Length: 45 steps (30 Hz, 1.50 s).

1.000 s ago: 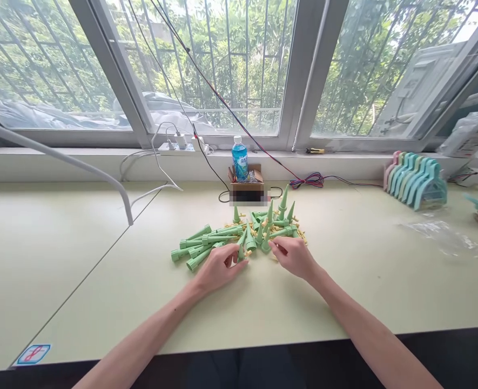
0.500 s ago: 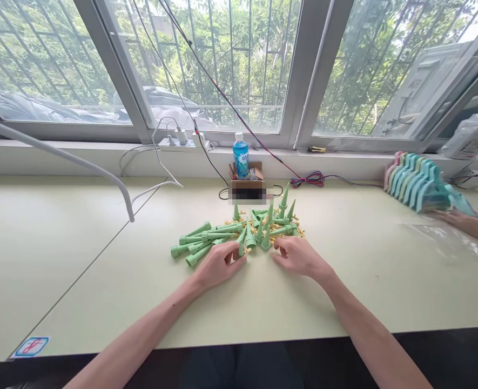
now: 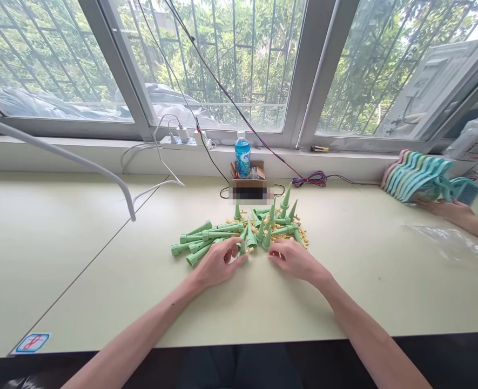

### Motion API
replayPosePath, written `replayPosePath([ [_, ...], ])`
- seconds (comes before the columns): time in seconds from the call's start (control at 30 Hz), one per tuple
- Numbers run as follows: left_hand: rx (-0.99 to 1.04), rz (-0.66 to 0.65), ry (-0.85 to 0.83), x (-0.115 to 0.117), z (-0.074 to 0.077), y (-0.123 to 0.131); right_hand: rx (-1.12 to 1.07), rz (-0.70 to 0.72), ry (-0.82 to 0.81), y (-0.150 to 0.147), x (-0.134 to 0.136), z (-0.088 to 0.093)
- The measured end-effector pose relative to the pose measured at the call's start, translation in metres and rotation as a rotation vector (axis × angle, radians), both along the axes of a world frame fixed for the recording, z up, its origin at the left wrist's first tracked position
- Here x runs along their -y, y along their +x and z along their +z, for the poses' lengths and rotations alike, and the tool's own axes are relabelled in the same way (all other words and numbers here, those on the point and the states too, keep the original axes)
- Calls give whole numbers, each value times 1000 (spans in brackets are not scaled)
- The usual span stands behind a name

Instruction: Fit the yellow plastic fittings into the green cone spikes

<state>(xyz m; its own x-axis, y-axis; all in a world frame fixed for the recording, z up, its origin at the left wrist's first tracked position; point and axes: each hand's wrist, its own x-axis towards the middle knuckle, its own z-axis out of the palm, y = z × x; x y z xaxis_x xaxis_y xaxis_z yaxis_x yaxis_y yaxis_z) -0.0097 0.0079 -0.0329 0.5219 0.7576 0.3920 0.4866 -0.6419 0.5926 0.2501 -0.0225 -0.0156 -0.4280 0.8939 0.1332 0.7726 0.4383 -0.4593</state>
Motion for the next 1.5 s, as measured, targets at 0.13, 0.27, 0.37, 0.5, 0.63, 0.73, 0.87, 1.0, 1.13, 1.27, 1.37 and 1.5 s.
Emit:
replayPosePath([
  [0.13,-18,24,32,-2,-2,1,-77,24,9,-5,3,0],
  [0.27,-41,25,65,-2,0,2,-120,49,12,-8,5,0],
  [0.37,-40,11,65,-2,2,1,-131,46,-6,-9,6,-1],
  [0.5,-52,-13,61,-1,3,1,-137,46,8,-13,8,-1],
  [0.63,-37,-8,41,0,4,2,-146,55,48,-17,10,1],
  [0.73,-32,2,25,0,3,2,-171,61,68,-19,10,1],
  [0.87,-52,5,8,0,2,2,-176,68,88,-19,10,0],
  [1.0,-52,-3,5,-1,1,2,-166,70,103,-20,8,-2],
  [1.13,-63,-24,3,0,2,2,-161,64,103,-21,7,-5],
  [1.27,-82,-47,-9,0,4,3,-149,53,92,-21,7,-6],
  [1.37,-87,-48,-11,0,4,3,-149,46,82,-21,7,-7],
  [1.5,-92,-51,-11,0,3,4,-159,51,84,-21,6,-9],
])
